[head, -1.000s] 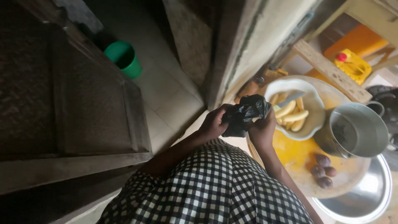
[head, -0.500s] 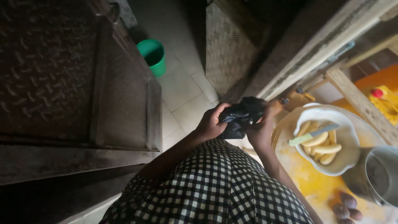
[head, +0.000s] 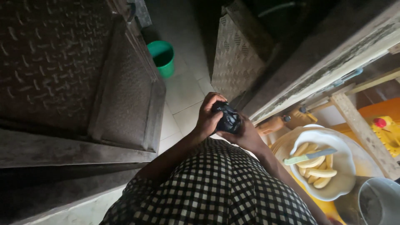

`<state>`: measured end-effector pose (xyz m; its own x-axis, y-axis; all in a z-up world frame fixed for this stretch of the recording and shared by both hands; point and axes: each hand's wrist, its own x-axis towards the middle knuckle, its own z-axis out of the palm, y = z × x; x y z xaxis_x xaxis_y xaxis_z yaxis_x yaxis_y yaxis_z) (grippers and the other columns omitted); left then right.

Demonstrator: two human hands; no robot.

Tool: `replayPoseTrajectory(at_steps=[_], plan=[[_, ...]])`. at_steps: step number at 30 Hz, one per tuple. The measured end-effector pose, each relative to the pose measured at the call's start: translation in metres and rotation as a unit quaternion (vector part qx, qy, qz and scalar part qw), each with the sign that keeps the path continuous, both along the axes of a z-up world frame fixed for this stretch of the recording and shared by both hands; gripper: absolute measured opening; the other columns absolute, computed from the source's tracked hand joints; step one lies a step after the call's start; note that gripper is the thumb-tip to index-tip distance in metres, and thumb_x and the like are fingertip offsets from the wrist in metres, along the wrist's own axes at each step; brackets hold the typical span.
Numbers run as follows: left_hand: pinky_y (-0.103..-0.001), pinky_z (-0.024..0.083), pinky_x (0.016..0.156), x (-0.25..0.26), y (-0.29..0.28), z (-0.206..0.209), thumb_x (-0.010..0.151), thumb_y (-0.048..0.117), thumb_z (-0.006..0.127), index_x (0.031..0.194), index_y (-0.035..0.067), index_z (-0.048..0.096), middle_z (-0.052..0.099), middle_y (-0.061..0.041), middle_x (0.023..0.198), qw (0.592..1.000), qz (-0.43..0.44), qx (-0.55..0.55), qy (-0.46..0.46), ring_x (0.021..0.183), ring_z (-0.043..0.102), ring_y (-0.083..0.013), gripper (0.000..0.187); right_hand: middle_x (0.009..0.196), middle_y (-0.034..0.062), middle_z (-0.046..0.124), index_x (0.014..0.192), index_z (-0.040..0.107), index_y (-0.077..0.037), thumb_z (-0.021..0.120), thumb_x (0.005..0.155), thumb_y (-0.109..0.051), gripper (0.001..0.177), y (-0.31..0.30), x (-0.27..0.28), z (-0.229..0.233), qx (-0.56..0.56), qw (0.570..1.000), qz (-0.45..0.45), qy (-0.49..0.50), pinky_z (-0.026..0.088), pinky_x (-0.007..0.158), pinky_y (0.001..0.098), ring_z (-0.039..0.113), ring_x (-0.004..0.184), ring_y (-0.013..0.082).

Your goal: Peeling and slicing an onion using a large knife.

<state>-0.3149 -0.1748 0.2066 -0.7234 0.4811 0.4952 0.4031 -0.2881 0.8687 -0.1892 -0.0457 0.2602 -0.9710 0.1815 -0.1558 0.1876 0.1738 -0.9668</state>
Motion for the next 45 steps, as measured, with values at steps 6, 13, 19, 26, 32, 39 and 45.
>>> replayPoseTrajectory(at_steps=[6,13,19,26,32,39,45], plan=[[-0.038,0.040,0.115,0.001,0.027,0.002,0.072,0.001,0.056,0.122,0.001,0.055,0.055,-0.015,0.128,0.998,-0.045,-0.023,0.028,0.126,0.054,-0.0282,0.050,0.075,0.0021,0.074,0.101,0.078,0.001,0.083,0.088,-0.011,0.019,0.048,-0.009,-0.052,0.023,0.999,-0.032,0.019,0.052,0.055,0.0277,0.066,0.063,0.0096],[-0.044,0.041,0.116,-0.006,0.031,0.055,0.080,0.013,0.068,0.142,0.005,0.051,0.051,-0.016,0.137,0.988,-0.003,-0.054,0.146,0.131,0.052,-0.0299,0.064,0.097,0.0016,0.078,0.106,0.073,-0.003,0.077,0.082,-0.002,0.025,0.076,-0.028,-0.046,-0.058,0.981,-0.124,0.134,0.059,0.077,0.0253,0.071,0.086,0.0080],[-0.050,0.043,0.111,-0.018,0.045,0.054,0.082,0.033,0.086,0.148,0.006,0.049,0.050,-0.020,0.143,0.924,0.084,-0.142,0.345,0.130,0.052,-0.0375,0.081,0.102,0.0033,0.078,0.110,0.074,-0.001,0.077,0.089,-0.002,0.021,0.082,-0.050,-0.031,-0.072,0.959,-0.215,0.172,0.059,0.082,0.0272,0.072,0.091,0.0109],[-0.049,0.047,0.106,-0.066,0.077,0.037,0.072,0.019,0.087,0.144,0.001,0.045,0.050,-0.025,0.140,0.930,0.045,-0.193,0.310,0.128,0.052,-0.0450,0.085,0.112,0.0027,0.073,0.121,0.065,-0.002,0.077,0.090,-0.006,0.034,0.100,-0.095,-0.058,-0.091,0.947,-0.238,0.194,0.057,0.092,0.0295,0.068,0.101,0.0126],[-0.050,0.050,0.100,-0.116,0.111,0.020,0.071,0.009,0.082,0.135,0.001,0.052,0.056,-0.022,0.131,0.935,0.063,-0.192,0.292,0.119,0.057,-0.0438,0.071,0.113,0.0025,0.071,0.125,0.064,-0.003,0.078,0.091,-0.020,0.041,0.110,-0.134,-0.068,-0.154,0.946,-0.221,0.180,0.053,0.095,0.0308,0.066,0.104,0.0128],[-0.045,0.055,0.094,-0.173,0.164,-0.015,0.081,0.000,0.070,0.127,0.005,0.061,0.063,-0.017,0.125,0.941,0.036,-0.207,0.265,0.114,0.064,-0.0394,0.047,0.112,0.0016,0.069,0.126,0.065,-0.004,0.070,0.096,-0.048,0.055,0.128,-0.167,-0.052,-0.167,0.944,-0.229,0.170,0.049,0.091,0.0315,0.061,0.104,0.0138],[-0.048,0.053,0.092,-0.221,0.221,-0.041,0.083,0.009,0.072,0.130,0.003,0.060,0.064,-0.021,0.122,0.937,0.042,-0.217,0.271,0.110,0.063,-0.0421,0.049,0.115,0.0045,0.065,0.135,0.057,-0.005,0.066,0.096,-0.054,0.063,0.134,-0.178,-0.041,-0.055,0.956,-0.253,0.137,0.048,0.093,0.0296,0.057,0.106,0.0157]])
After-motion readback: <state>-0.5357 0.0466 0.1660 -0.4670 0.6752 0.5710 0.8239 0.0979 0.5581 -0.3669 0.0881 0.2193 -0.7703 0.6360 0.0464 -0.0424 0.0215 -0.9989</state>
